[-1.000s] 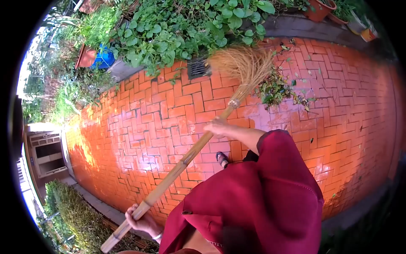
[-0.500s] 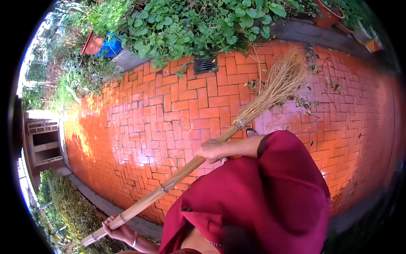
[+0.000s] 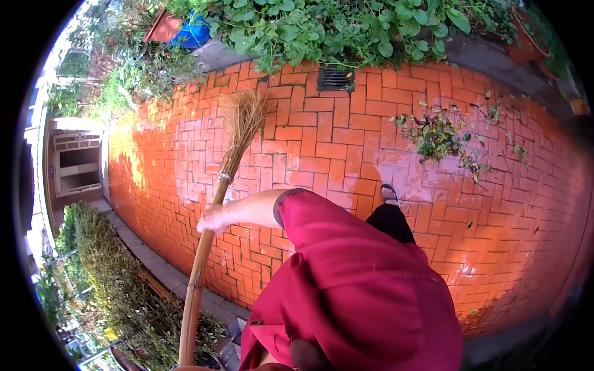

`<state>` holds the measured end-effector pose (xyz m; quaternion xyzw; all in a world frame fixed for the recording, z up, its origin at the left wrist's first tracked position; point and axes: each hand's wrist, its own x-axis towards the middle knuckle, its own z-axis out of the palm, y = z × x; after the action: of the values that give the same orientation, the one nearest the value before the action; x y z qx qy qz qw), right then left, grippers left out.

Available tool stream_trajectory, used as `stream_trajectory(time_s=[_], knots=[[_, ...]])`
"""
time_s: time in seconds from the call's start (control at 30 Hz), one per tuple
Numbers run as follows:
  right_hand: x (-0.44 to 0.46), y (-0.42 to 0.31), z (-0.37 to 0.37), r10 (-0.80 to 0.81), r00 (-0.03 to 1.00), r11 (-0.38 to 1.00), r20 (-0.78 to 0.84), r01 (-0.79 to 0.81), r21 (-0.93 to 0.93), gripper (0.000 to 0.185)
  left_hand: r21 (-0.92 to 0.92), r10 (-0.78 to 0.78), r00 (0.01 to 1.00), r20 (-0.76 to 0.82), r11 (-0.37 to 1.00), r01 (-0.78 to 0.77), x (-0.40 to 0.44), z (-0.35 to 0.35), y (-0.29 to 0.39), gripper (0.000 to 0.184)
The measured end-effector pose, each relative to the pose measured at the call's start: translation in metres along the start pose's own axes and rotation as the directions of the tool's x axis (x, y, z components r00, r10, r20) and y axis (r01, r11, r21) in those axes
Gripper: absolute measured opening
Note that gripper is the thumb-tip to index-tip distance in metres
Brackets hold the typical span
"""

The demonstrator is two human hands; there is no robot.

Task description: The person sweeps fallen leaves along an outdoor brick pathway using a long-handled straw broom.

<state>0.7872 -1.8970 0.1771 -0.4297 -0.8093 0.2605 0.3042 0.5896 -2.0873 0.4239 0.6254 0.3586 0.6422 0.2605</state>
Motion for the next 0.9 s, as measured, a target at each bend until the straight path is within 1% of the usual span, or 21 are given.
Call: stream_trajectory(time_s=[0.03,0.07,0.1,0.13,0.17,0.2,0.23,0.27,0.3,0.37,0.4,0.43,0.5,0.57,0.6,0.67,0.7,0.73,0.8,0.87,0.9], knots=[[-0.012,0.044,0.010,0.034,0.990,0.998,-0.140,-0.042,-0.051,0.021,0.011,-0.021,1.000,0.019,1.000,0.020,-0.011,0.016,-0.010,0.013],[-0.035,0.078,0.006,0.115,0.969,0.993,-0.217,-0.118,-0.003,0.021,0.031,-0.050,0.998,0.047,0.998,0.049,-0.020,0.033,-0.025,0.013],[-0.061,0.113,0.009,0.172,0.929,0.983,-0.327,-0.182,0.000,0.022,0.047,-0.096,0.992,0.084,0.995,0.093,-0.029,0.049,-0.041,0.013],[-0.096,0.147,0.012,0.185,0.924,0.969,-0.333,-0.228,-0.092,0.021,0.072,-0.138,0.982,0.130,0.989,0.130,-0.037,0.061,-0.060,0.013],[-0.137,0.173,0.016,0.262,0.893,0.944,-0.365,-0.316,-0.094,0.017,-0.028,-0.265,0.920,0.288,0.958,0.285,-0.037,0.065,-0.084,0.016],[-0.179,0.175,0.005,0.359,0.854,0.910,-0.377,-0.410,-0.060,0.011,-0.049,-0.314,0.880,0.356,0.934,0.353,-0.037,0.074,-0.107,0.016],[-0.215,0.187,0.011,0.405,0.802,0.882,-0.440,-0.469,-0.043,0.008,-0.082,-0.352,0.833,0.427,0.903,0.423,-0.038,0.092,-0.120,0.016],[-0.248,0.181,0.002,0.493,0.755,0.837,-0.433,-0.547,-0.001,0.011,-0.085,-0.438,0.799,0.412,0.855,0.512,-0.037,0.103,-0.132,0.019],[-0.273,0.166,-0.008,0.561,0.728,0.803,-0.395,-0.594,0.045,0.015,-0.112,-0.477,0.773,0.419,0.817,0.565,-0.037,0.109,-0.141,0.018],[-0.313,0.159,-0.001,0.613,0.700,0.741,-0.366,-0.671,-0.042,0.010,-0.150,-0.553,0.708,0.439,0.732,0.665,-0.034,0.122,-0.155,0.016],[-0.328,0.150,0.002,0.649,0.664,0.710,-0.371,-0.704,-0.016,0.013,-0.143,-0.585,0.684,0.435,0.705,0.694,-0.032,0.124,-0.164,0.017],[-0.343,0.142,0.003,0.684,0.622,0.677,-0.381,-0.736,0.013,0.016,-0.143,-0.607,0.641,0.470,0.664,0.734,-0.032,0.129,-0.174,0.017],[-0.376,0.126,0.000,0.778,0.549,0.576,-0.307,-0.818,-0.003,0.014,-0.147,-0.648,0.545,0.532,0.563,0.813,-0.037,0.142,-0.197,0.015],[-0.410,0.120,0.001,0.882,0.443,0.442,-0.159,-0.896,-0.043,0.017,-0.159,-0.675,0.440,0.593,0.437,0.885,-0.051,0.154,-0.225,0.014],[-0.422,0.113,0.002,0.888,0.431,0.430,-0.159,-0.902,-0.048,0.017,-0.156,-0.690,0.393,0.608,0.381,0.911,-0.057,0.157,-0.237,0.014],[-0.436,0.099,0.001,0.924,0.356,0.354,-0.135,-0.934,-0.043,0.024,-0.159,-0.714,0.319,0.623,0.284,0.946,-0.060,0.161,-0.252,0.015],[-0.435,0.090,0.000,0.935,0.340,0.331,-0.102,-0.939,-0.097,0.031,-0.168,-0.731,0.299,0.613,0.250,0.954,-0.056,0.158,-0.257,0.012],[-0.429,0.074,-0.003,0.939,0.327,0.317,-0.107,-0.943,-0.102,0.031,-0.168,-0.727,0.291,0.623,0.238,0.957,-0.048,0.150,-0.260,0.012],[-0.405,0.040,-0.006,0.905,0.425,0.424,-0.014,-0.905,-0.038,0.027,-0.212,-0.743,0.319,0.589,0.239,0.948,-0.023,0.124,-0.264,0.010],[-0.372,0.015,0.003,0.851,0.523,0.525,0.043,-0.849,-0.061,0.024,-0.290,-0.684,0.446,0.577,0.338,0.895,0.008,0.086,-0.266,0.009],[-0.349,0.000,-0.002,0.831,0.552,0.553,0.065,-0.833,0.014,0.020,-0.301,-0.683,0.489,0.543,0.385,0.872,0.025,0.071,-0.253,0.009]])
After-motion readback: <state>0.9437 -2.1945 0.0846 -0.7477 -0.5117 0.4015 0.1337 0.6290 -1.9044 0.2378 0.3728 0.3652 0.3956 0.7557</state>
